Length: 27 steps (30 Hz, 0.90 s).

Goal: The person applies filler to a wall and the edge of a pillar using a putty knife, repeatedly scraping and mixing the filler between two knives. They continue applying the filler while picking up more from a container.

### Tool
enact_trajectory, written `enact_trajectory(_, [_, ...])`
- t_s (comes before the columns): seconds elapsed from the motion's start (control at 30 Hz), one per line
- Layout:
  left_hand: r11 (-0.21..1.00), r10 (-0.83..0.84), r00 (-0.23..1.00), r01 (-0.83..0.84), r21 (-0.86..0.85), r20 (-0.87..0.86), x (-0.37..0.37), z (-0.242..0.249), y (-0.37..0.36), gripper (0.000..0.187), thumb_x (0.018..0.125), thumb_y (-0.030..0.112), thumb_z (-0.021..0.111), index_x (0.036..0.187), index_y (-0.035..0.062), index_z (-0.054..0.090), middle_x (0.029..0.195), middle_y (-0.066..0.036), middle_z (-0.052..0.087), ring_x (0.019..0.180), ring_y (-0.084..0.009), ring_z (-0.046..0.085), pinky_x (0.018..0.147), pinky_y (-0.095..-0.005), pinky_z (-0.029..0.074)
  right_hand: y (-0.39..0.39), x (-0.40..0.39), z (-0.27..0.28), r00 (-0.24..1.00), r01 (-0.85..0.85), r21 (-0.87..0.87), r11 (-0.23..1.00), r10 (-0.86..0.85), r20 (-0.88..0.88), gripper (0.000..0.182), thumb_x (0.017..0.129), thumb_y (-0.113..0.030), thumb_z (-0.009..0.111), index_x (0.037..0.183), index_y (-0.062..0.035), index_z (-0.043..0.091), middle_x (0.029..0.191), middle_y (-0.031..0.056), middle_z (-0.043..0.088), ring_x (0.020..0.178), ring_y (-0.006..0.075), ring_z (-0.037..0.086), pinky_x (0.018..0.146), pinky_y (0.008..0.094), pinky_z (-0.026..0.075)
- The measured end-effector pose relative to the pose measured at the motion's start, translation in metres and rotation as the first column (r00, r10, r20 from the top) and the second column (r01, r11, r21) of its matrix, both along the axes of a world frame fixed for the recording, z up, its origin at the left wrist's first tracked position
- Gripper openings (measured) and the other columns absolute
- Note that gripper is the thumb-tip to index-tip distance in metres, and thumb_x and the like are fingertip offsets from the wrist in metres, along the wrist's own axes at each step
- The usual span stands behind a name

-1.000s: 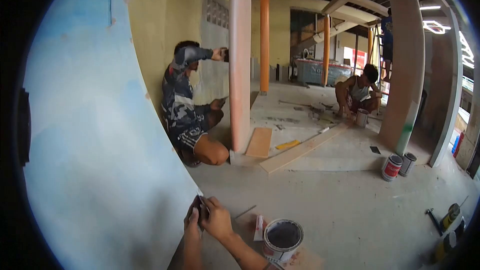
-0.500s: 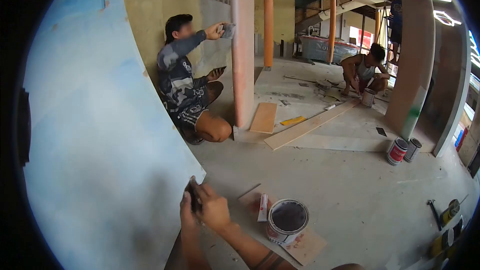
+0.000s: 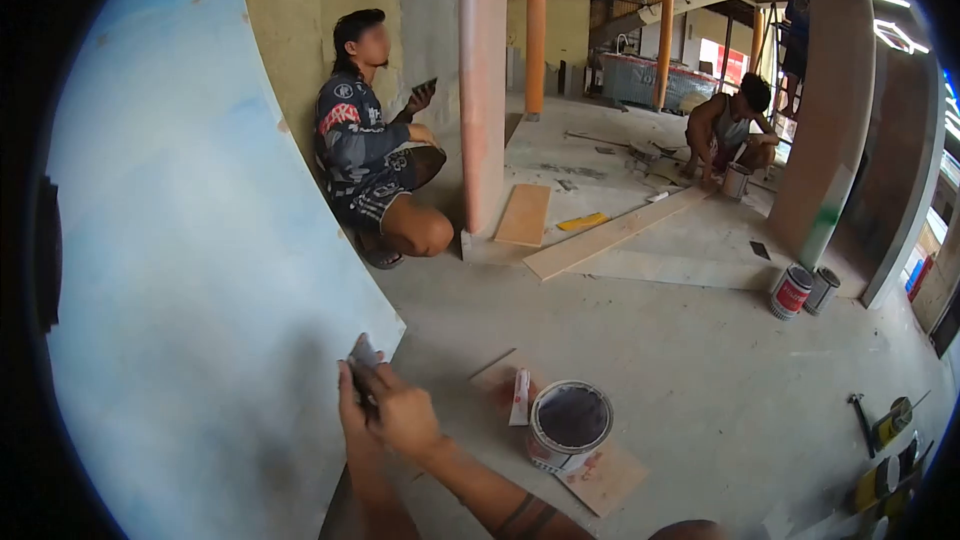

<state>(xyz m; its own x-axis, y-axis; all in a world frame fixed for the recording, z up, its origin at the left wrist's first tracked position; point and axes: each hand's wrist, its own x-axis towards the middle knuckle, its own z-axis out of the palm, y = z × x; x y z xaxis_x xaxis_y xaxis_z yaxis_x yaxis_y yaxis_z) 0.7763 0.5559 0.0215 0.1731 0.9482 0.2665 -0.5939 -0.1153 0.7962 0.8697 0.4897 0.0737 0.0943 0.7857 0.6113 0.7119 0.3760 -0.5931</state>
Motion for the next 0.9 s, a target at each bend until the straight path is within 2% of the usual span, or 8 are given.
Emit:
enact_trajectory(0.07, [0.997,-0.048,0.998,0.046,0.067,0.035,0.017,0.005,-0.01,0.058,0.104,0.043,0.043,0.144,0.0011,0.046,0.139,-0.013,0.051,0.128,-0.0228,0.047,0.11,-0.0356,0.035,0.002,0.012,0.001,0.998,0.056,0.065,0.996,-0.054,-0.04,0.046,0.076,-0.002,0.065,0.122,-0.0038,0.064,0.102,0.0152,0.063,0.08,0.037,0.066,0.07,0.0437,0.056])
enact_trajectory(0.2, [0.993,0.01,0.982,0.013,0.116,-0.189,0.025,0.028,-0.034,0.058,0.103,0.036,0.047,0.145,-0.0037,0.043,0.148,-0.016,0.045,0.14,-0.0268,0.038,0.117,-0.0385,0.028,0.019,0.034,-0.01,0.977,0.089,0.12,0.989,-0.064,-0.202,0.043,0.079,-0.002,0.063,0.122,-0.0041,0.063,0.101,0.0157,0.063,0.078,0.0375,0.066,0.067,0.045,0.055])
enact_trajectory(0.37, [0.987,0.152,0.985,-0.147,0.07,-0.075,0.004,-0.014,-0.002,0.056,0.104,0.042,0.045,0.144,0.0035,0.047,0.133,-0.012,0.053,0.119,-0.0211,0.049,0.104,-0.0362,0.038,0.007,0.01,-0.024,0.997,-0.078,0.128,0.989,0.076,0.024,0.039,0.078,-0.003,0.064,0.117,-0.0034,0.065,0.108,0.0149,0.064,0.081,0.0371,0.067,0.067,0.0435,0.057])
enact_trajectory(0.43, [0.987,0.162,0.986,-0.161,-0.026,0.037,-0.004,-0.006,-0.004,0.053,0.104,0.045,0.043,0.144,0.0118,0.05,0.117,-0.007,0.056,0.102,-0.0155,0.051,0.094,-0.0345,0.043,0.001,-0.001,-0.03,0.983,-0.182,0.102,0.978,0.179,0.033,0.041,0.076,-0.002,0.065,0.117,-0.0042,0.066,0.109,0.0144,0.064,0.082,0.0367,0.067,0.068,0.0436,0.057])
enact_trajectory(0.53, [0.985,0.142,0.986,-0.132,-0.114,0.091,-0.003,0.007,-0.011,0.053,0.104,0.046,0.044,0.144,0.0123,0.05,0.115,-0.005,0.055,0.099,-0.0139,0.05,0.092,-0.0337,0.044,-0.002,-0.002,-0.031,0.98,-0.201,0.117,0.973,0.2,0.015,0.043,0.074,-0.002,0.065,0.117,-0.0043,0.066,0.107,0.0136,0.064,0.082,0.0359,0.068,0.068,0.0434,0.057])
enact_trajectory(0.7, [0.996,-0.076,0.996,0.073,0.043,0.054,0.031,0.019,-0.042,0.06,0.104,0.041,0.046,0.148,0.0008,0.041,0.146,-0.012,0.047,0.135,-0.0237,0.042,0.112,-0.0366,0.033,-0.001,0.025,-0.013,0.997,0.077,0.09,0.993,-0.074,-0.039,0.041,0.077,-0.005,0.066,0.117,-0.0045,0.066,0.102,0.0123,0.063,0.077,0.0355,0.066,0.067,0.043,0.056])
enact_trajectory(0.8, [0.998,-0.013,0.999,0.016,0.068,-0.033,0.031,0.017,-0.04,0.059,0.104,0.04,0.045,0.148,0.0003,0.041,0.146,-0.013,0.047,0.135,-0.0236,0.043,0.112,-0.0365,0.033,0.01,0.042,-0.015,0.976,0.089,0.095,0.991,-0.067,-0.208,0.039,0.076,-0.004,0.064,0.115,-0.0024,0.066,0.098,0.0147,0.063,0.076,0.0377,0.065,0.067,0.0427,0.056])
enact_trajectory(0.9, [0.994,0.052,0.993,-0.041,0.106,-0.102,0.03,0.012,-0.034,0.058,0.105,0.039,0.045,0.147,-0.0001,0.042,0.146,-0.014,0.047,0.135,-0.0235,0.043,0.112,-0.0364,0.033,0.002,0.024,-0.021,0.994,0.037,0.132,0.991,-0.023,-0.105,0.04,0.076,-0.004,0.064,0.117,-0.0014,0.066,0.103,0.0152,0.064,0.078,0.0369,0.066,0.069,0.044,0.056])
